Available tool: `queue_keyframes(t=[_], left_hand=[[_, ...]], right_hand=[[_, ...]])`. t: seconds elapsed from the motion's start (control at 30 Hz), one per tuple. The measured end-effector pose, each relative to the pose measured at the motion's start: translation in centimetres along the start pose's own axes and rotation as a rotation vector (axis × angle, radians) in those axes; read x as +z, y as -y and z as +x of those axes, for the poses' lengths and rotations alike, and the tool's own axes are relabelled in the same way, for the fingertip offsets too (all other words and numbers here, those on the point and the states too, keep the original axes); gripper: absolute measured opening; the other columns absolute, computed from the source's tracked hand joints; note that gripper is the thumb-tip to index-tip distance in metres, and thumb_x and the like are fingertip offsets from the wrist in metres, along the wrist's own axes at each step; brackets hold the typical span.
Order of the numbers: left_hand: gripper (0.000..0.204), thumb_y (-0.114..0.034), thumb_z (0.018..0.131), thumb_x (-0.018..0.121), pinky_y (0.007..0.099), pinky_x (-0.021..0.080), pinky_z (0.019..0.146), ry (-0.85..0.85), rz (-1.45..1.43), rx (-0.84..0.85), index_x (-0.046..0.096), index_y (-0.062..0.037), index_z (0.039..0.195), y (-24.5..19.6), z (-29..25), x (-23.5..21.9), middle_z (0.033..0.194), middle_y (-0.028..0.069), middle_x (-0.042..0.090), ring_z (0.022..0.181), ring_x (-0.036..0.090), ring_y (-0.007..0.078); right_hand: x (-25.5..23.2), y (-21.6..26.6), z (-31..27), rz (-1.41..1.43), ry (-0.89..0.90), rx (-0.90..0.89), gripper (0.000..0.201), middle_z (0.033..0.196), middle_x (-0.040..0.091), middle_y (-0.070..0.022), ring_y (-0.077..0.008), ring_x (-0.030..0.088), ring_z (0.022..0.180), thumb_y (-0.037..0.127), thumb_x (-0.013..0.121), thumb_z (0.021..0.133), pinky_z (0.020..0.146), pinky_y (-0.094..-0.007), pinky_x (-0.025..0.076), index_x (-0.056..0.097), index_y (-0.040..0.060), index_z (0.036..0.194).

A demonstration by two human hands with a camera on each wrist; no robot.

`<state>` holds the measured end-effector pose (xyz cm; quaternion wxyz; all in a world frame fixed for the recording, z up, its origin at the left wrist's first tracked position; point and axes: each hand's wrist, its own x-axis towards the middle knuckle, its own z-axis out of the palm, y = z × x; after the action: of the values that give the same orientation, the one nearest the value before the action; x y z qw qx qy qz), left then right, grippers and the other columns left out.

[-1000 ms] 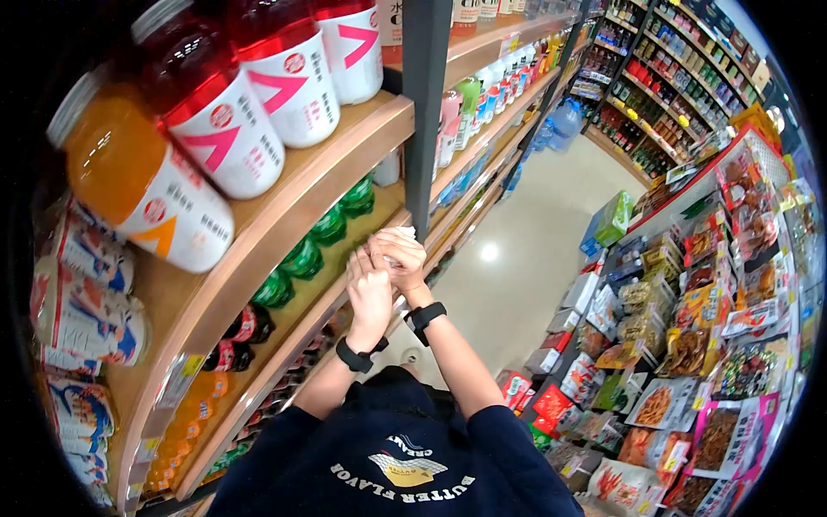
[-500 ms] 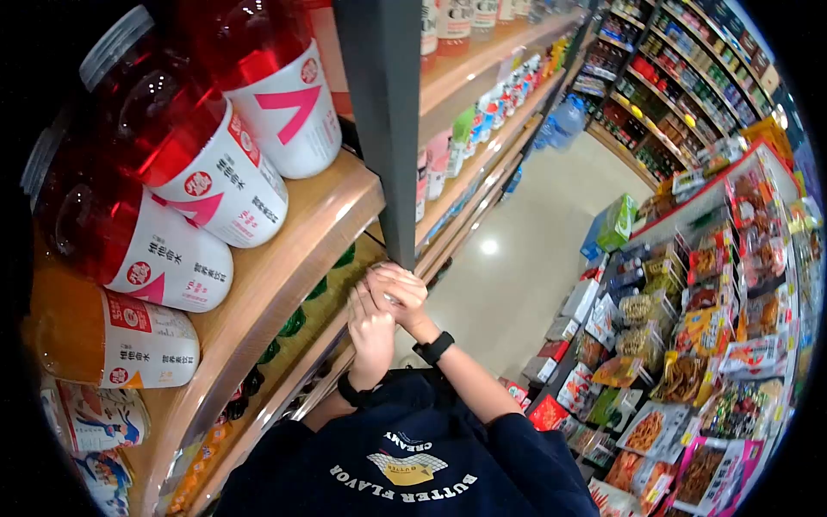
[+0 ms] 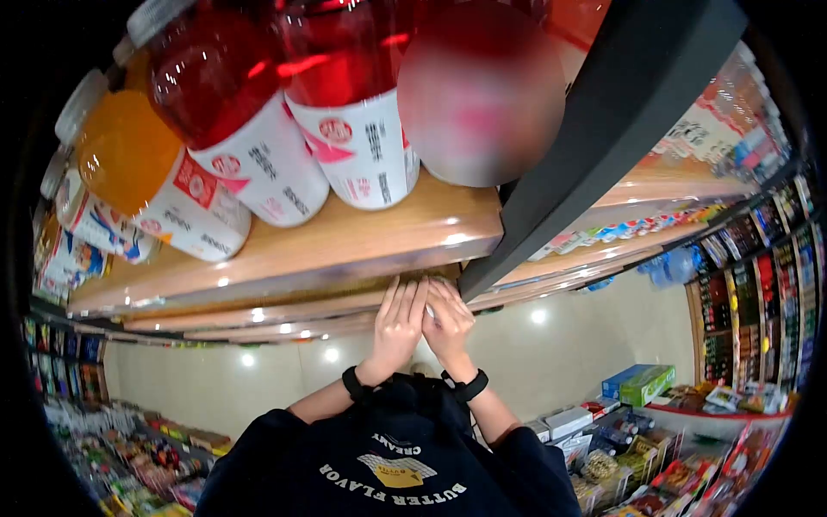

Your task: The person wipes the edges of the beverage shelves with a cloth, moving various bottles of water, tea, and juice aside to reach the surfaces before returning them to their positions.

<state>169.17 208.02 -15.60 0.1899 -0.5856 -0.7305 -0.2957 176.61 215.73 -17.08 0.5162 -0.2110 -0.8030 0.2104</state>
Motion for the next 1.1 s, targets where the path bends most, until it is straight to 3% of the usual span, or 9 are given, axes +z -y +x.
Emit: queue_keyframes(t=[0.13, 0.33, 0.37, 0.47, 0.5, 0.6, 0.77, 0.9, 1.1], left_hand=[[0.056, -0.006, 0.077, 0.058, 0.0496, 0.033, 0.109, 0.072, -0.108, -0.101, 0.045, 0.0101, 0.129, -0.6, -1.4, 0.5, 0.127, 0.0238, 0.051, 0.120, 0.049, 0.0370], [0.053, -0.006, 0.084, 0.055, 0.0513, 0.028, 0.111, -0.016, -0.126, -0.305, 0.042, 0.0070, 0.134, -1.8, -2.9, -1.0, 0.136, 0.0208, 0.047, 0.130, 0.042, 0.0367], [0.052, -0.001, 0.081, 0.057, 0.0522, 0.028, 0.110, -0.049, -0.138, -0.343, 0.046, 0.0029, 0.132, -2.0, -3.4, -1.4, 0.137, 0.0185, 0.047, 0.130, 0.042, 0.0349], [0.053, 0.004, 0.075, 0.060, 0.0533, 0.027, 0.110, -0.055, -0.072, -0.390, 0.050, -0.0011, 0.127, -1.6, -6.2, -3.6, 0.136, 0.0169, 0.049, 0.129, 0.044, 0.0332], [0.048, 0.006, 0.072, 0.060, 0.0542, 0.027, 0.110, -0.063, -0.044, -0.415, 0.056, -0.0047, 0.119, -1.6, -7.0, -4.7, 0.130, 0.0150, 0.052, 0.124, 0.049, 0.0314], [0.048, 0.008, 0.070, 0.057, 0.0550, 0.028, 0.110, -0.050, 0.071, -0.401, 0.055, -0.0028, 0.117, -0.9, -10.4, -6.8, 0.128, 0.0162, 0.052, 0.122, 0.051, 0.0310], [0.027, 0.009, 0.065, 0.057, 0.0517, 0.038, 0.106, -0.080, 0.156, -0.471, 0.060, -0.0008, 0.090, 0.5, -13.2, -10.1, 0.107, 0.0140, 0.058, 0.102, 0.059, 0.0295], [0.025, 0.008, 0.065, 0.058, 0.0493, 0.040, 0.106, -0.109, 0.172, -0.516, 0.060, -0.0012, 0.088, 0.9, -15.5, -11.4, 0.104, 0.0130, 0.059, 0.099, 0.059, 0.0281], [0.018, 0.006, 0.066, 0.060, 0.0486, 0.041, 0.105, -0.141, 0.188, -0.534, 0.059, -0.0022, 0.081, 2.8, -18.2, -14.1, 0.098, 0.0114, 0.059, 0.094, 0.060, 0.0272]], right_hand=[[-0.8, 0.4, -0.2, 0.018, 0.126, 0.000, 0.028, 0.106, 0.067, -0.0168, -0.0337, 0.063, 0.105, -0.006, 0.057, 0.071, 0.096, -0.0446, 0.048, 0.066, -0.0024, 0.097], [-0.4, 1.3, -0.4, 0.075, 0.241, -0.064, 0.035, 0.109, 0.066, -0.0165, -0.0330, 0.061, 0.110, -0.003, 0.053, 0.072, 0.099, -0.0444, 0.045, 0.065, -0.0028, 0.105], [-0.2, 1.7, 0.0, 0.101, 0.274, -0.091, 0.038, 0.113, 0.065, -0.0156, -0.0319, 0.060, 0.112, -0.004, 0.054, 0.073, 0.100, -0.0437, 0.044, 0.064, -0.0021, 0.109], [1.4, 3.3, 0.0, 0.157, 0.353, -0.126, 0.043, 0.114, 0.065, -0.0177, -0.0339, 0.060, 0.112, -0.007, 0.053, 0.072, 0.102, -0.0455, 0.042, 0.063, -0.0021, 0.114], [1.8, 3.9, 0.0, 0.155, 0.388, -0.148, 0.049, 0.117, 0.064, -0.0169, -0.0331, 0.059, 0.112, -0.007, 0.054, 0.071, 0.102, -0.0440, 0.042, 0.060, -0.0011, 0.119], [4.0, 5.9, -0.4, 0.071, 0.389, -0.243, 0.044, 0.116, 0.064, -0.0135, -0.0284, 0.059, 0.113, -0.005, 0.056, 0.074, 0.101, -0.0395, 0.044, 0.061, -0.0007, 0.118], [8.4, 9.5, -1.5, -0.029, 0.416, -0.363, 0.048, 0.122, 0.060, -0.0150, -0.0297, 0.057, 0.115, -0.001, 0.051, 0.078, 0.104, -0.0397, 0.042, 0.054, -0.0035, 0.126], [11.9, 12.5, -2.6, -0.119, 0.483, -0.465, 0.053, 0.129, 0.055, -0.0151, -0.0280, 0.052, 0.121, 0.002, 0.050, 0.079, 0.108, -0.0384, 0.037, 0.048, -0.0046, 0.132], [18.6, 16.9, -4.4, -0.198, 0.439, -0.677, 0.056, 0.131, 0.052, -0.0208, -0.0331, 0.052, 0.121, 0.011, 0.052, 0.082, 0.108, -0.0413, 0.037, 0.044, -0.0108, 0.132]])
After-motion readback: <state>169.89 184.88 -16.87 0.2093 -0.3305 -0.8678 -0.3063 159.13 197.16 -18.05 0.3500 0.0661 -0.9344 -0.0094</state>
